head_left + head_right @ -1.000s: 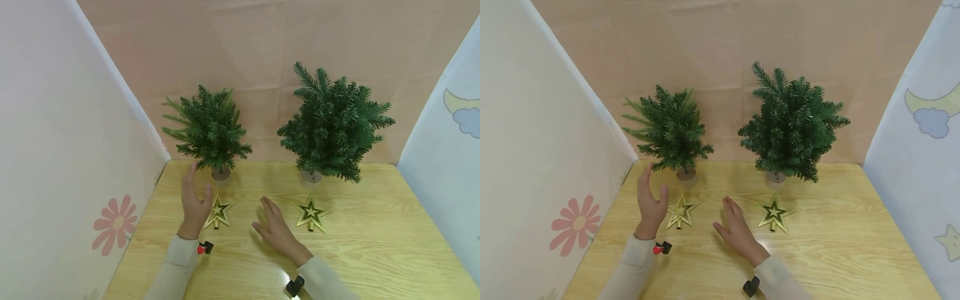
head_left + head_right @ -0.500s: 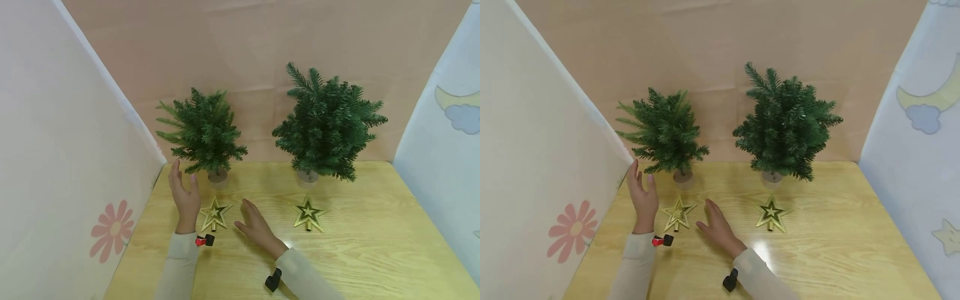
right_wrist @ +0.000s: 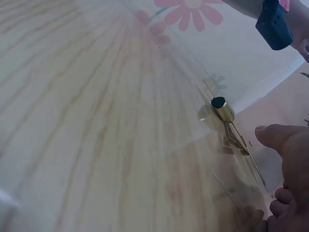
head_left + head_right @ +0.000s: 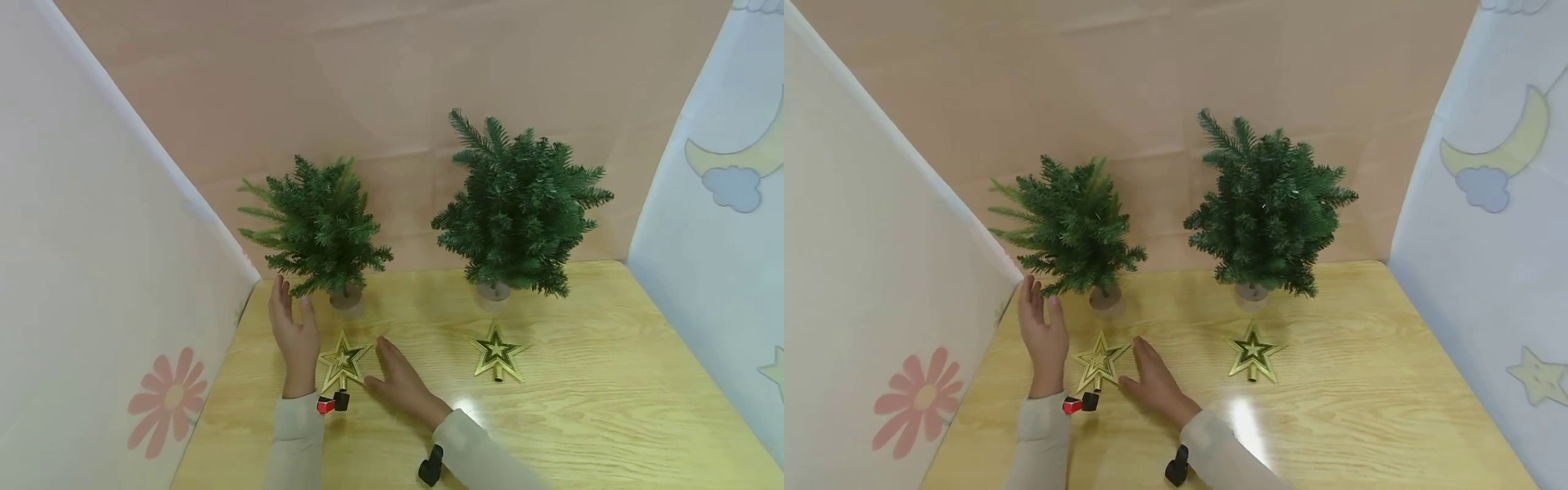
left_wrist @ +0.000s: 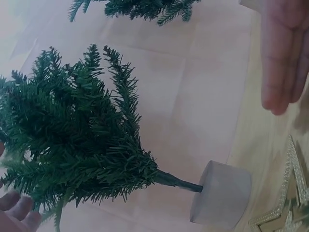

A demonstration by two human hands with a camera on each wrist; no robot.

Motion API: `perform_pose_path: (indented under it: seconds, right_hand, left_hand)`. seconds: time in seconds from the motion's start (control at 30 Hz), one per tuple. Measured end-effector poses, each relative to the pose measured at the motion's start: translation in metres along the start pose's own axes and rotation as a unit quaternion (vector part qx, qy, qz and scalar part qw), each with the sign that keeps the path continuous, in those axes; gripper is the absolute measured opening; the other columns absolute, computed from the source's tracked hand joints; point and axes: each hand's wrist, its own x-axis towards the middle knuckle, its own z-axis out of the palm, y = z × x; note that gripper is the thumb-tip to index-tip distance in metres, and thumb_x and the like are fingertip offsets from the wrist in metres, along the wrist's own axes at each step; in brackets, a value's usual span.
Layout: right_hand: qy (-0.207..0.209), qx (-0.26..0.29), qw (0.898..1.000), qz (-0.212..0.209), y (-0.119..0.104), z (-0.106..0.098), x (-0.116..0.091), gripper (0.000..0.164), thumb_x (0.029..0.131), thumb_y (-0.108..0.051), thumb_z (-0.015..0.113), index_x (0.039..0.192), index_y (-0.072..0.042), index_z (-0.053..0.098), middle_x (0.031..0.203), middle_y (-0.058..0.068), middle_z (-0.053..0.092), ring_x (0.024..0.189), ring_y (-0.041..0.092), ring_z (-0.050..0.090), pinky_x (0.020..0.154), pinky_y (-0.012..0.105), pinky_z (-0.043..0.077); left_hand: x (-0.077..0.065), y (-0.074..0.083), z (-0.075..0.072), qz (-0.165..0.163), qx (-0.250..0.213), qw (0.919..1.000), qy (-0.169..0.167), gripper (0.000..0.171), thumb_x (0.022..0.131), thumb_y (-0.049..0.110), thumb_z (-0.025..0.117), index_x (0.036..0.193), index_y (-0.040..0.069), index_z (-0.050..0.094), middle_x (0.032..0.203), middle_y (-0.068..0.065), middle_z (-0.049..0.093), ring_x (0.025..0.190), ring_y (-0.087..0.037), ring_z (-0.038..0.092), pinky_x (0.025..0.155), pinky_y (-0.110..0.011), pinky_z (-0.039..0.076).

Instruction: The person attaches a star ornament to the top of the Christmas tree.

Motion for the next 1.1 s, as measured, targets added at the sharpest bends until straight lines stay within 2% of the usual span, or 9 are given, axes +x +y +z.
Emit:
perform_pose_path:
  seconds: [0.13, 0.23, 0.37, 0.5, 0.73, 0.9, 1.1]
  right_hand:
    - [0.004, -0.012, 1.000, -0.002, -0.002, 0.005, 0.000, 0.089, 0.092, -0.039, 0.068, 0.155, -0.004, 0.017, 0.160, 0.012, 0.019, 0.145, 0.031, 0.021, 0.114, 0.051, 0.027]
    - [0.007, -0.043, 0.999, -0.011, -0.002, 0.007, 0.000, 0.086, 0.093, -0.037, 0.068, 0.155, -0.003, 0.019, 0.159, 0.013, 0.021, 0.144, 0.032, 0.023, 0.114, 0.050, 0.028]
    - [0.017, -0.072, 0.997, -0.022, 0.000, 0.008, 0.001, 0.083, 0.094, -0.034, 0.067, 0.154, -0.001, 0.021, 0.158, 0.016, 0.024, 0.143, 0.033, 0.025, 0.114, 0.050, 0.029]
    - [0.021, -0.075, 0.997, -0.029, 0.000, 0.009, 0.001, 0.082, 0.093, -0.033, 0.068, 0.153, 0.000, 0.022, 0.157, 0.017, 0.025, 0.143, 0.033, 0.026, 0.113, 0.050, 0.030]
    - [0.016, -0.079, 0.996, -0.035, -0.007, 0.012, 0.000, 0.082, 0.094, -0.035, 0.067, 0.153, 0.001, 0.023, 0.157, 0.017, 0.024, 0.142, 0.034, 0.026, 0.113, 0.050, 0.030]
    - [0.025, -0.071, 0.997, -0.031, -0.005, 0.013, -0.002, 0.080, 0.095, -0.038, 0.063, 0.153, 0.000, 0.023, 0.157, 0.016, 0.026, 0.142, 0.033, 0.026, 0.113, 0.050, 0.030]
    - [0.030, -0.044, 0.998, -0.022, -0.007, 0.013, 0.000, 0.077, 0.096, -0.038, 0.062, 0.152, 0.000, 0.025, 0.155, 0.017, 0.029, 0.141, 0.035, 0.027, 0.112, 0.053, 0.030]
  left_hand:
    - [-0.001, 0.002, 0.001, -0.012, -0.006, 0.9993, 0.035, 0.051, 0.099, -0.003, 0.050, 0.148, 0.000, 0.034, 0.148, -0.017, 0.038, 0.134, -0.033, 0.041, 0.112, -0.049, 0.033]
    - [-0.003, 0.002, 0.003, -0.016, -0.009, 0.9978, 0.064, 0.050, 0.098, -0.004, 0.052, 0.146, 0.001, 0.039, 0.146, -0.015, 0.043, 0.131, -0.034, 0.045, 0.110, -0.050, 0.036]
    - [-0.003, 0.000, 0.006, -0.019, -0.005, 0.9972, 0.072, 0.046, 0.098, -0.001, 0.054, 0.143, 0.000, 0.044, 0.142, -0.017, 0.048, 0.130, -0.028, 0.048, 0.109, -0.042, 0.039]
    - [-0.003, -0.002, 0.008, -0.017, -0.004, 0.9968, 0.079, 0.038, 0.099, 0.004, 0.056, 0.136, -0.001, 0.053, 0.135, -0.018, 0.056, 0.126, -0.023, 0.053, 0.105, -0.034, 0.043]
    - [-0.005, -0.005, 0.008, -0.028, 0.001, 0.9949, 0.097, 0.027, 0.097, 0.000, 0.058, 0.123, -0.004, 0.063, 0.120, -0.023, 0.060, 0.107, -0.023, 0.059, 0.097, -0.035, 0.050]
    - [-0.006, -0.018, 0.011, -0.024, 0.008, 0.9949, 0.097, 0.027, 0.096, 0.000, 0.058, 0.123, -0.002, 0.065, 0.121, -0.018, 0.063, 0.107, -0.024, 0.062, 0.094, -0.027, 0.051]
    - [-0.006, -0.041, 0.009, -0.009, 0.009, 0.9949, 0.101, 0.031, 0.095, 0.000, 0.061, 0.122, 0.010, 0.069, 0.121, -0.005, 0.067, 0.110, -0.019, 0.064, 0.091, -0.023, 0.052]
